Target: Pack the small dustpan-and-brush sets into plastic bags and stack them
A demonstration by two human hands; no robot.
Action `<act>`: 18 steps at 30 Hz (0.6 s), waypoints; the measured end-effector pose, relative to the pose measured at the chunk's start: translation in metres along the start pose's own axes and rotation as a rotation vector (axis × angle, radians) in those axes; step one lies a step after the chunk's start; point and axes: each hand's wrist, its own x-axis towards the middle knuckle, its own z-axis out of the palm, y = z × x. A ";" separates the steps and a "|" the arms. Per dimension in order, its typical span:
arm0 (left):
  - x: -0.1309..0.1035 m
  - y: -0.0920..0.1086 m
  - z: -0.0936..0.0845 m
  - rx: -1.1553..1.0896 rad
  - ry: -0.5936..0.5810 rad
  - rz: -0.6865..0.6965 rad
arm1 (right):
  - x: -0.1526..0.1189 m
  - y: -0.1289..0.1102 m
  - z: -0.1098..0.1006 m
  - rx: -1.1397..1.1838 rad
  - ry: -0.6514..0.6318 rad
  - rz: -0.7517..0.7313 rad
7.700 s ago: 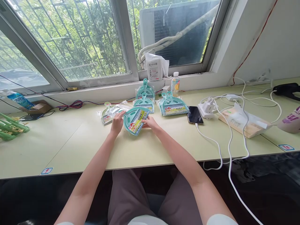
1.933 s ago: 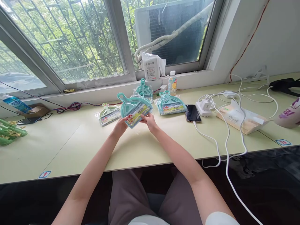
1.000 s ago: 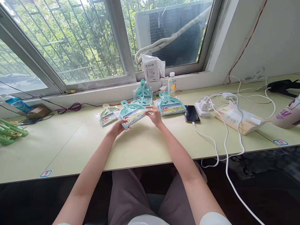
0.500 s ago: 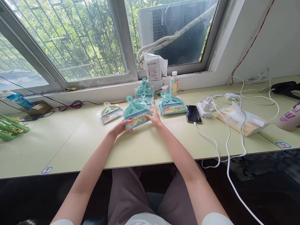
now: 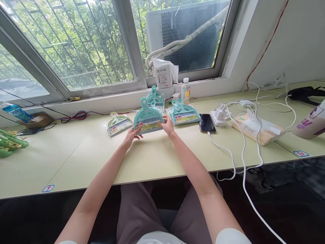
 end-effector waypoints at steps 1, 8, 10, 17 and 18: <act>0.001 -0.001 0.001 -0.002 0.012 -0.011 | -0.001 -0.003 -0.001 -0.035 -0.005 0.005; -0.005 0.004 0.005 0.017 -0.077 0.007 | 0.008 -0.039 -0.056 -0.134 -0.128 0.023; -0.006 0.006 0.003 0.023 -0.077 0.001 | 0.009 -0.050 -0.089 -0.194 -0.161 0.063; 0.002 -0.003 -0.004 0.099 -0.065 -0.063 | 0.012 -0.046 -0.198 -0.287 0.096 0.134; 0.003 -0.004 -0.004 0.104 -0.070 -0.059 | 0.014 -0.039 -0.205 -0.304 0.174 0.147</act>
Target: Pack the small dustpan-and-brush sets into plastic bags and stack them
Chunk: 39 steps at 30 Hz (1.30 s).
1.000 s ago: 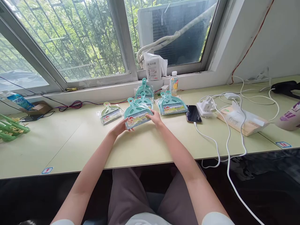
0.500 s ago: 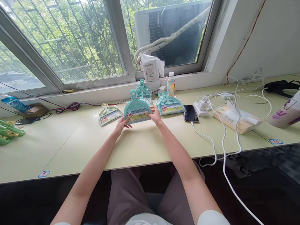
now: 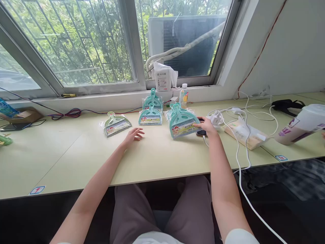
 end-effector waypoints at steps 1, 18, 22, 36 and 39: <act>0.000 -0.001 0.000 0.002 -0.004 0.006 | 0.004 0.008 -0.001 -0.016 0.083 0.019; -0.006 0.000 0.001 0.055 -0.049 -0.003 | 0.033 0.042 0.095 -0.597 0.602 -0.107; -0.006 -0.002 0.000 0.089 -0.063 0.003 | 0.044 0.045 0.111 -0.540 0.656 -0.084; 0.008 -0.026 -0.078 0.630 1.115 -0.057 | 0.031 0.040 0.118 -0.480 0.713 -0.031; 0.009 -0.033 -0.097 0.537 1.134 -0.207 | 0.022 0.036 0.121 -0.512 0.711 -0.046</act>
